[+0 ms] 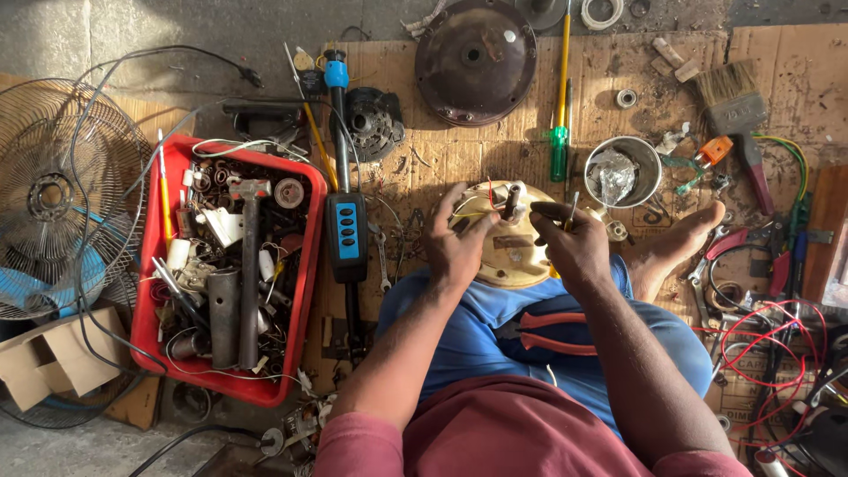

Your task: The person connects wires and secures components on a ceiling fan motor housing by hand and using a screwdriver, working over a cluttered workshop floor.

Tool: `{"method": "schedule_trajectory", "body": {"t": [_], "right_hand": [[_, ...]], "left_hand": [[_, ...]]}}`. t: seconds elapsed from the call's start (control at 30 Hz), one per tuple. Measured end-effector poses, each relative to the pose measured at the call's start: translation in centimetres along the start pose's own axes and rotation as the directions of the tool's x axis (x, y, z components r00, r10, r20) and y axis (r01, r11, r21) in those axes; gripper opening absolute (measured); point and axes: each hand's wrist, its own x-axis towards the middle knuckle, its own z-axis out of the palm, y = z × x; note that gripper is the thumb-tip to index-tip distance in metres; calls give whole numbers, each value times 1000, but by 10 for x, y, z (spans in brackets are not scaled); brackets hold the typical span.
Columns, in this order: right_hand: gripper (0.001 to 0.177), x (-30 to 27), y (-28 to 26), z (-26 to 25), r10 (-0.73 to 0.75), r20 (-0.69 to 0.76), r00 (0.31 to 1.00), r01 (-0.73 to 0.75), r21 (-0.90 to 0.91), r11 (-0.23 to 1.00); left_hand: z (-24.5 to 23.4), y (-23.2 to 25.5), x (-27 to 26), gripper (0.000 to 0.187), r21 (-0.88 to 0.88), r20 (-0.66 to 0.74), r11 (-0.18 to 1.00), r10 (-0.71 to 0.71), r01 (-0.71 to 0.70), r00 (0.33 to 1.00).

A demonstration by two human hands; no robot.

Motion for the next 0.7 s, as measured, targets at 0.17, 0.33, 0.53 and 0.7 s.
{"method": "schedule_trajectory", "body": {"t": [0.17, 0.33, 0.53, 0.7], "right_hand": [[47, -7, -33, 12, -101, 163, 981, 116, -87, 989], [46, 5, -52, 33, 15, 204, 979, 14, -136, 991], [52, 11, -43, 26, -132, 179, 975, 150, -88, 985], [40, 16, -46, 40, -97, 178, 979, 100, -7, 995]], "left_hand": [[0, 3, 5, 13, -81, 105, 996, 38, -29, 994], [5, 1, 0, 13, -201, 133, 972, -95, 120, 987], [8, -10, 1, 16, -202, 209, 947, -208, 250, 955], [-5, -1, -7, 18, -162, 203, 931, -292, 326, 935]]}}
